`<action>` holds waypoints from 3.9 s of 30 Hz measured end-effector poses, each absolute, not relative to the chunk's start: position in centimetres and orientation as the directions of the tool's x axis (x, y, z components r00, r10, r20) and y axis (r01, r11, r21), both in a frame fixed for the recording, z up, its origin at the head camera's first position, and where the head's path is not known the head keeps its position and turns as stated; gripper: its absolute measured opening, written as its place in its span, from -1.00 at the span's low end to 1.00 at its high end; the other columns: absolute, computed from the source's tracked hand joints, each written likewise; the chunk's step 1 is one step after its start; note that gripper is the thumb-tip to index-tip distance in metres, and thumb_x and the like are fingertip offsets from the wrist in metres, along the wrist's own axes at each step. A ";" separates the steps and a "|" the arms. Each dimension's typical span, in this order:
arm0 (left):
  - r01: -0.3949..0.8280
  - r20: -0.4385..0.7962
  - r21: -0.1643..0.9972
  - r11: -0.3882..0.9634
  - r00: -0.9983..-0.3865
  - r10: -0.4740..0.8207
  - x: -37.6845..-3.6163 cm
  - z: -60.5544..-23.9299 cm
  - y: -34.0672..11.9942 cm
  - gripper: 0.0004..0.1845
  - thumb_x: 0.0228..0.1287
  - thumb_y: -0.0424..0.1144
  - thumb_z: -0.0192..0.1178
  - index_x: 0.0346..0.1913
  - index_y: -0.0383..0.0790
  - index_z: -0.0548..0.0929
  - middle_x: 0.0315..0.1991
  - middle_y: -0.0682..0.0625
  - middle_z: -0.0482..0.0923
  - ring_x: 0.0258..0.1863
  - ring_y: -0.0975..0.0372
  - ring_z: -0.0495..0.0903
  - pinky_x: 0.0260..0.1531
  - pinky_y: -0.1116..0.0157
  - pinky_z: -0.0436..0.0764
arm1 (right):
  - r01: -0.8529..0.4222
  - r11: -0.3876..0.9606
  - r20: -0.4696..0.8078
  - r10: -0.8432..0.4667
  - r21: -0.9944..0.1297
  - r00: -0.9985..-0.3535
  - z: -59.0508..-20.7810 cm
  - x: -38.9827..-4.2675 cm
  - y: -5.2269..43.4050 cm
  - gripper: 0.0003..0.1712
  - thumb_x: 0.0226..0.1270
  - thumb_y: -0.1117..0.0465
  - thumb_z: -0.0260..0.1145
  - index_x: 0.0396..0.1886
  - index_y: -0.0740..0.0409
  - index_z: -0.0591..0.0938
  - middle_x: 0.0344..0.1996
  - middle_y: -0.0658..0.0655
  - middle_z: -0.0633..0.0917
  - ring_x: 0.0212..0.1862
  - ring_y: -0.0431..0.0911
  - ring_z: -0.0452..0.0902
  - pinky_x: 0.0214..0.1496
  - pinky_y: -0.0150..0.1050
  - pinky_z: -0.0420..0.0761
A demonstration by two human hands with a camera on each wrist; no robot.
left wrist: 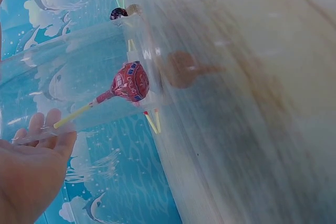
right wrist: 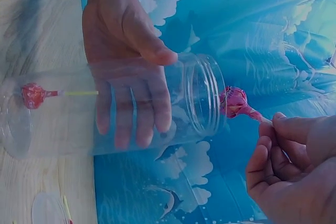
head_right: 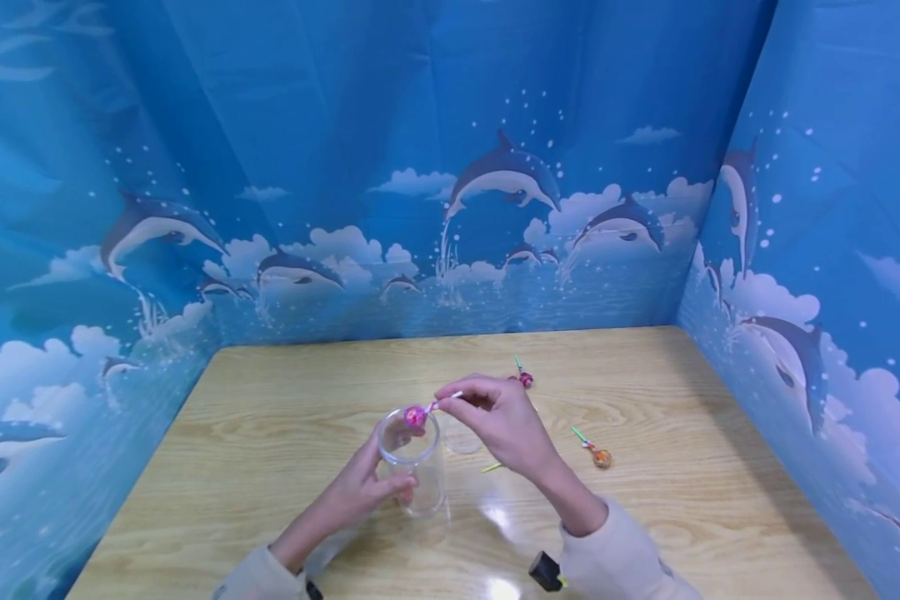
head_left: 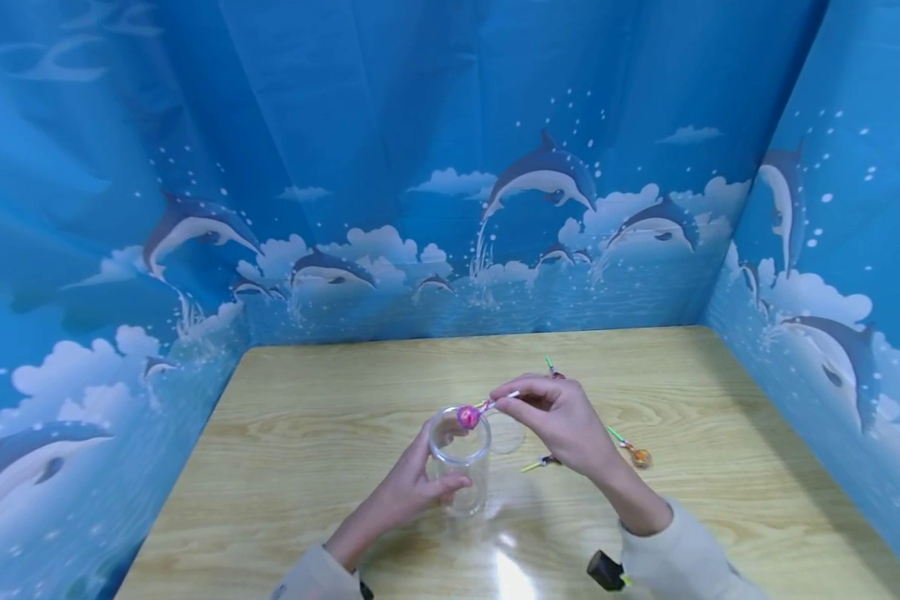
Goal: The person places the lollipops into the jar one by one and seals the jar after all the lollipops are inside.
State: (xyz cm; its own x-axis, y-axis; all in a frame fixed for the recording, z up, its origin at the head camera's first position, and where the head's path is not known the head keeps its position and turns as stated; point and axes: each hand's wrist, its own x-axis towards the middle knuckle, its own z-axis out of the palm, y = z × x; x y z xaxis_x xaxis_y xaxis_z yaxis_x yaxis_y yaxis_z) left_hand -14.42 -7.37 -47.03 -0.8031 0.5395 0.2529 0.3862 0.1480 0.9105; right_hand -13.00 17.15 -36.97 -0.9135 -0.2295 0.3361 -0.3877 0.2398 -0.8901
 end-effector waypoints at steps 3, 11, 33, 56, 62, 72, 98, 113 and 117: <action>0.362 0.229 0.919 0.155 -0.811 0.538 -14.4 -47.0 -7.4 -0.09 0.26 -0.22 0.46 0.58 -0.12 0.17 0.42 -0.11 0.43 0.42 -0.04 0.38 0.44 -0.22 0.26 | -0.413 0.240 0.357 -0.244 -0.879 -0.902 -37.1 -13.1 16.6 -0.87 0.40 0.30 0.42 -0.11 0.17 0.80 -0.20 0.06 0.79 -0.28 -0.12 0.68 -0.28 -0.34 0.70; 0.351 0.215 0.922 0.165 -0.816 0.537 -14.4 -47.1 -7.4 -0.07 0.28 -0.24 0.45 0.60 -0.13 0.14 0.47 -0.11 0.38 0.45 -0.03 0.34 0.44 -0.23 0.25 | -0.430 0.260 0.363 -0.270 -0.865 -0.892 -37.8 -13.0 15.4 -0.87 0.40 0.29 0.42 -0.11 0.18 0.80 -0.26 0.00 0.77 -0.40 -0.15 0.51 -0.45 -0.43 0.49; 0.372 0.233 0.914 0.159 -0.806 0.544 -14.5 -47.3 -7.5 -0.09 0.29 -0.19 0.45 0.59 -0.11 0.16 0.45 -0.11 0.40 0.39 -0.01 0.42 0.41 -0.18 0.34 | -0.527 0.275 0.452 -0.294 -0.804 -0.842 -38.3 -13.2 13.9 -0.87 0.31 0.33 0.48 -0.16 0.21 0.81 -0.35 -0.07 0.75 -0.52 -0.25 0.42 -0.55 -0.47 0.43; 0.397 0.267 0.905 0.152 -0.808 0.525 -14.4 -47.3 -7.4 -0.11 0.23 -0.31 0.47 0.55 -0.12 0.21 0.35 -0.13 0.49 0.36 -0.06 0.45 0.39 -0.24 0.34 | -0.525 0.300 0.464 -0.254 -0.796 -0.849 -38.5 -12.8 15.5 -0.83 0.33 0.35 0.46 -0.11 0.19 0.79 -0.27 0.03 0.77 -0.44 -0.18 0.54 -0.45 -0.38 0.59; 0.369 0.236 0.914 0.170 -0.823 0.517 -14.3 -47.3 -7.2 -0.12 0.24 -0.30 0.47 0.55 -0.09 0.22 0.37 -0.10 0.48 0.37 -0.06 0.43 0.40 -0.26 0.31 | -0.460 0.355 0.420 -0.188 -0.813 -0.888 -38.9 -12.1 17.7 -0.84 0.36 0.30 0.45 -0.09 0.11 0.80 -0.23 0.01 0.77 -0.37 -0.16 0.57 -0.38 -0.36 0.62; 0.381 0.245 0.909 0.170 -0.818 0.521 -14.6 -47.3 -7.2 -0.15 0.26 -0.24 0.47 0.53 -0.15 0.24 0.35 -0.15 0.49 0.36 -0.08 0.45 0.40 -0.28 0.30 | -0.244 0.409 0.250 -0.040 -0.879 -0.967 -40.7 -10.9 22.8 -0.79 0.45 0.21 0.40 -0.01 0.15 0.77 -0.16 0.04 0.78 -0.26 -0.17 0.65 -0.30 -0.33 0.67; 0.372 0.253 0.918 0.136 -0.815 0.522 -14.5 -47.1 -7.1 -0.13 0.22 -0.26 0.48 0.52 -0.20 0.24 0.33 -0.19 0.50 0.36 -0.11 0.45 0.41 -0.27 0.28 | 0.045 0.398 -0.034 0.035 -0.916 -0.999 -47.7 -8.6 25.7 -0.59 0.45 0.08 0.40 0.12 0.27 0.70 -0.14 0.19 0.75 -0.20 -0.04 0.63 -0.27 -0.31 0.67; 0.363 0.248 0.922 0.133 -0.819 0.517 -14.5 -47.2 -7.1 -0.12 0.21 -0.26 0.49 0.52 -0.20 0.25 0.35 -0.18 0.49 0.37 -0.12 0.43 0.42 -0.26 0.27 | 0.111 0.279 -0.159 -0.156 -0.954 -0.975 -49.8 -8.7 24.7 -0.35 0.51 0.22 0.31 0.36 0.60 0.37 -0.21 0.25 0.68 -0.34 -0.05 0.59 -0.44 -0.30 0.67; 0.355 0.242 0.925 0.133 -0.824 0.512 -14.4 -47.2 -7.1 -0.13 0.21 -0.29 0.49 0.52 -0.16 0.26 0.34 -0.18 0.49 0.37 -0.12 0.43 0.42 -0.27 0.26 | 0.137 0.269 -0.182 -0.151 -0.953 -0.972 -50.1 -8.8 24.5 -0.33 0.49 0.24 0.31 0.38 0.62 0.34 -0.21 0.24 0.68 -0.34 -0.04 0.59 -0.44 -0.30 0.68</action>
State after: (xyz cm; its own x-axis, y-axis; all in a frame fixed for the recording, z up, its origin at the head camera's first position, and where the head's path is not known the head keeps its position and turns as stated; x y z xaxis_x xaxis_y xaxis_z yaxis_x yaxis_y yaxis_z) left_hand -14.45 -7.12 -47.20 -0.8238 0.5125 0.2425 0.3549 0.1326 0.9255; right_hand -8.84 24.53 -50.10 -0.9717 -0.1506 -0.1820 0.1368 0.2694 -0.9533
